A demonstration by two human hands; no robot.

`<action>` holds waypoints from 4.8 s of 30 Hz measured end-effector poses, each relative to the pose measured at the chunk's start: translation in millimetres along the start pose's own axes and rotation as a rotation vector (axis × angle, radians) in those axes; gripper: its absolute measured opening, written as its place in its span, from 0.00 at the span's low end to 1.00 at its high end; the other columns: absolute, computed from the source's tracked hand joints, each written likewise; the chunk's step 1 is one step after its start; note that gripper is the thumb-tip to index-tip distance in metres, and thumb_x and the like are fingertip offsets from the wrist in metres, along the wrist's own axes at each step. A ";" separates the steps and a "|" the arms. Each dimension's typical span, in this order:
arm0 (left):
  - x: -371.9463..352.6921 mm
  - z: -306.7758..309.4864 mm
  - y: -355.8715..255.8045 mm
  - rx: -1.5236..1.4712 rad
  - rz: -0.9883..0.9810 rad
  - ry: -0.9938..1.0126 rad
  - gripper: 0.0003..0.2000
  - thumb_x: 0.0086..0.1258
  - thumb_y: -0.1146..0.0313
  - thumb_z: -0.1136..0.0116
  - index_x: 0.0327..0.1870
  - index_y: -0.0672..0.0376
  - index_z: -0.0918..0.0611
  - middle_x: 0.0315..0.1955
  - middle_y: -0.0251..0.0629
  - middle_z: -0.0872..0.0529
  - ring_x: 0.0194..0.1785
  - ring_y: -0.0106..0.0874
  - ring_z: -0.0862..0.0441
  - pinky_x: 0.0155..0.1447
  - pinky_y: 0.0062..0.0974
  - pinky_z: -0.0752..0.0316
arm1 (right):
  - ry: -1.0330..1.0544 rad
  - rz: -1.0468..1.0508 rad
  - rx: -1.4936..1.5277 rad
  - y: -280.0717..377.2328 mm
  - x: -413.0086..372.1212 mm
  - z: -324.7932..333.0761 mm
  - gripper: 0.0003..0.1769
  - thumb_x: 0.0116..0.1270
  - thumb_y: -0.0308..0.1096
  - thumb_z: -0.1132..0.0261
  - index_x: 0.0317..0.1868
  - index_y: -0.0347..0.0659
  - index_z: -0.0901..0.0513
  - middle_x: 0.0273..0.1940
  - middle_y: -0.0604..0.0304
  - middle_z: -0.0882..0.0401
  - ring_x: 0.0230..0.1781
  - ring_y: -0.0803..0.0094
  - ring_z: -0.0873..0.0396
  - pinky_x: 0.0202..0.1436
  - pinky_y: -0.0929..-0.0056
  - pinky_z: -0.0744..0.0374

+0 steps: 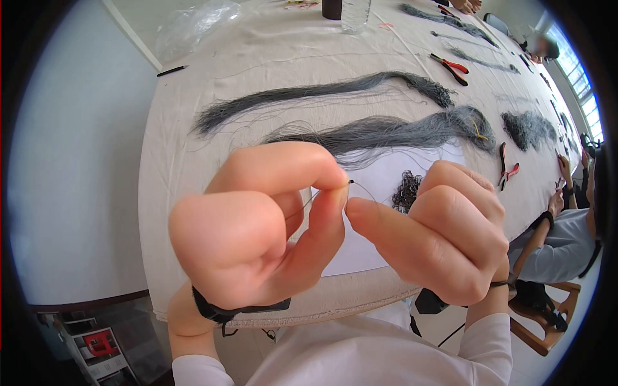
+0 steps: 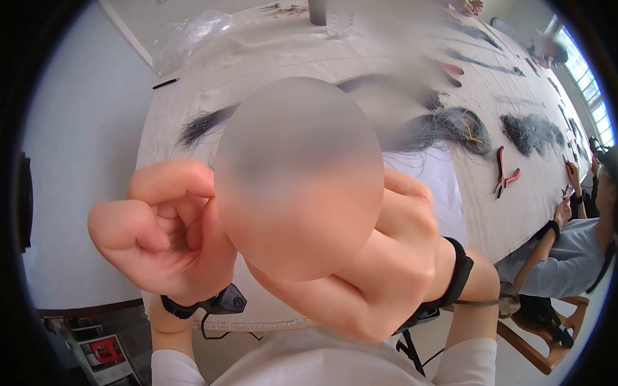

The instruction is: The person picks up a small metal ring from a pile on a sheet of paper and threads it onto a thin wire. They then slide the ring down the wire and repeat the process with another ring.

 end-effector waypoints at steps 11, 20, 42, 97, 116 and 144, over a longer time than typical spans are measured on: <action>4.8 -13.6 2.8 0.007 -0.028 0.044 0.24 0.59 0.90 0.44 0.39 0.56 0.46 0.38 0.58 0.20 0.32 0.27 0.20 0.37 0.12 0.26 | -0.046 0.001 -0.106 3.1 3.6 5.7 0.21 0.34 0.38 0.32 0.33 0.38 0.14 0.20 0.70 0.38 0.15 0.79 0.44 0.15 0.80 0.49; 1.7 -17.4 -0.4 0.019 -0.054 0.074 0.24 0.58 0.92 0.44 0.39 0.58 0.47 0.37 0.62 0.20 0.31 0.31 0.18 0.35 0.13 0.25 | 0.041 -0.012 -0.145 -9.3 7.7 17.6 0.21 0.32 0.24 0.24 0.34 0.38 0.15 0.21 0.68 0.29 0.15 0.77 0.40 0.15 0.79 0.46; 6.9 -7.8 1.4 0.145 -0.090 -0.050 0.24 0.61 0.91 0.44 0.38 0.57 0.48 0.38 0.60 0.18 0.28 0.22 0.22 0.34 0.10 0.28 | -0.038 0.006 0.142 -12.7 -3.7 -5.5 0.16 0.38 0.19 0.30 0.33 0.37 0.17 0.15 0.69 0.37 0.10 0.79 0.39 0.13 0.79 0.43; -1.9 -23.5 -6.3 0.227 -0.069 -0.046 0.26 0.60 0.90 0.40 0.38 0.57 0.48 0.36 0.54 0.16 0.24 0.20 0.23 0.28 0.10 0.29 | -0.054 -0.156 0.220 -26.8 5.5 5.7 0.12 0.45 0.14 0.30 0.33 0.33 0.17 0.17 0.65 0.25 0.10 0.85 0.39 0.14 0.85 0.41; -5.3 -12.4 -5.9 0.276 -0.066 -0.084 0.26 0.60 0.89 0.39 0.38 0.57 0.48 0.35 0.53 0.15 0.23 0.19 0.23 0.27 0.09 0.29 | -0.057 -0.019 0.095 -0.1 -2.8 2.8 0.15 0.42 0.25 0.27 0.34 0.38 0.18 0.14 0.71 0.37 0.11 0.78 0.37 0.14 0.80 0.41; -3.6 -16.4 -5.6 0.342 -0.078 -0.068 0.26 0.60 0.88 0.38 0.38 0.56 0.47 0.35 0.55 0.17 0.26 0.22 0.21 0.29 0.08 0.29 | 0.035 0.035 0.053 -6.0 -1.9 2.5 0.15 0.40 0.24 0.29 0.34 0.39 0.17 0.14 0.73 0.41 0.11 0.79 0.39 0.16 0.80 0.38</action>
Point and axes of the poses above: each hand's wrist, its own x-axis towards the middle knuckle, its own z-axis out of the back of the hand, y = z × x, the point moved 1 cm from there along x, towards the middle knuckle
